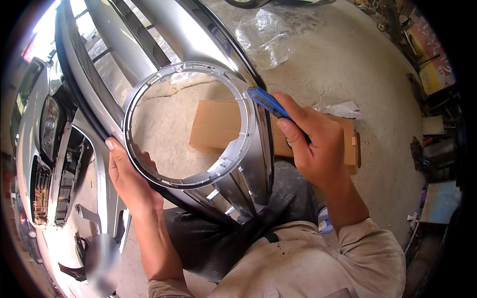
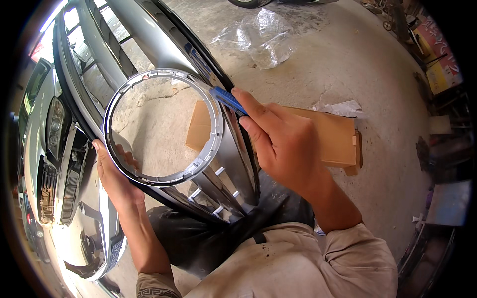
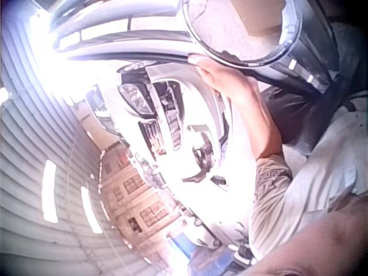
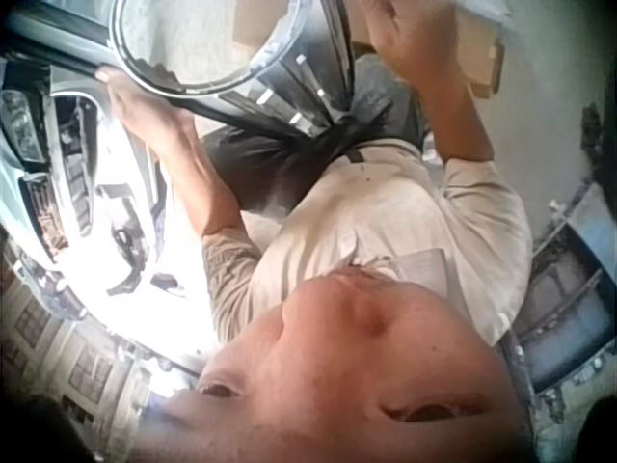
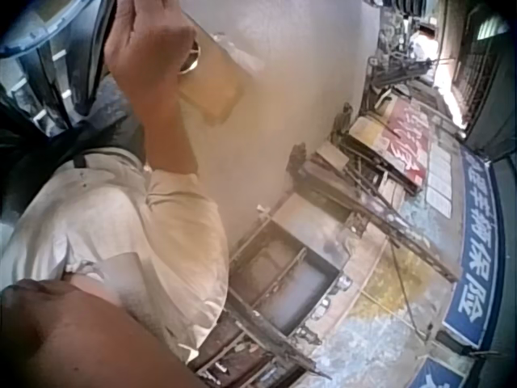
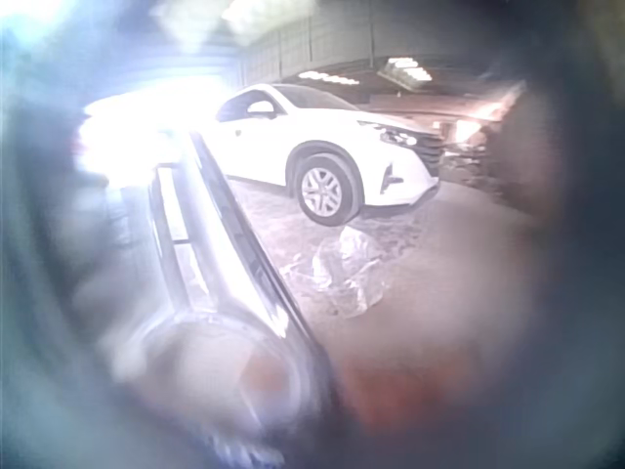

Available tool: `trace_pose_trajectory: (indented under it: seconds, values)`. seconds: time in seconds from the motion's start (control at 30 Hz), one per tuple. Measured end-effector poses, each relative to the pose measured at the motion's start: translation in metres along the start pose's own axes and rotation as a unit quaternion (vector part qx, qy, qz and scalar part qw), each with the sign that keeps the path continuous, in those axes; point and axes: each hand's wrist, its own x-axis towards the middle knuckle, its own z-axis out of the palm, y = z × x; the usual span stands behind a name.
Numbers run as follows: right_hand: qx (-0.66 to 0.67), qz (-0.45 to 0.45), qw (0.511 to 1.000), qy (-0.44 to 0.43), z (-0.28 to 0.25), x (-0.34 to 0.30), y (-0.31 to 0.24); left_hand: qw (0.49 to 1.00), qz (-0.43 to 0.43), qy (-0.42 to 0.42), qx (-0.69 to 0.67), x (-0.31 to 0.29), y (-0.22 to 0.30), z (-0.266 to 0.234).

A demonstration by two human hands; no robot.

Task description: The person assembles a chrome car grille by inserting a Mercedes emblem into the central opening, then uses a blue plastic pry tool to press the emblem into place. The person repeatedly removes and reinserts the emblem to check fitment.

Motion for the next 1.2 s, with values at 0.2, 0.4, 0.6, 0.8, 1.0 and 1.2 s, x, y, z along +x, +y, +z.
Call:
trace_pose_trajectory:
  seconds: [0.2, 0.4, 0.6, 0.8, 1.0, 1.2]
  values:
    - [-0.114, -0.092, 0.989, 0.028, 0.002, 0.001, 0.001, 1.0, -0.002, 0.004, 0.003, 0.001, 0.001, 0.0]
    - [-0.202, -0.157, 0.967, -0.004, -0.011, 0.009, 0.0, 1.0, 0.004, -0.005, 0.002, 0.002, 0.0, -0.002]
    - [-0.243, -0.214, 0.946, -0.021, -0.023, 0.019, 0.002, 1.0, -0.004, -0.015, 0.003, 0.002, 0.0, -0.004]
    - [-0.198, -0.159, 0.967, -0.026, -0.023, 0.019, 0.003, 0.998, -0.013, -0.053, 0.021, 0.004, -0.006, -0.013]
    - [-0.139, -0.049, 0.989, -0.019, -0.015, 0.001, -0.013, 0.999, -0.012, -0.042, 0.027, 0.002, -0.007, -0.01]
    - [-0.133, -0.054, 0.989, 0.019, -0.012, -0.01, -0.006, 0.999, -0.013, -0.04, 0.032, 0.002, -0.007, -0.01]
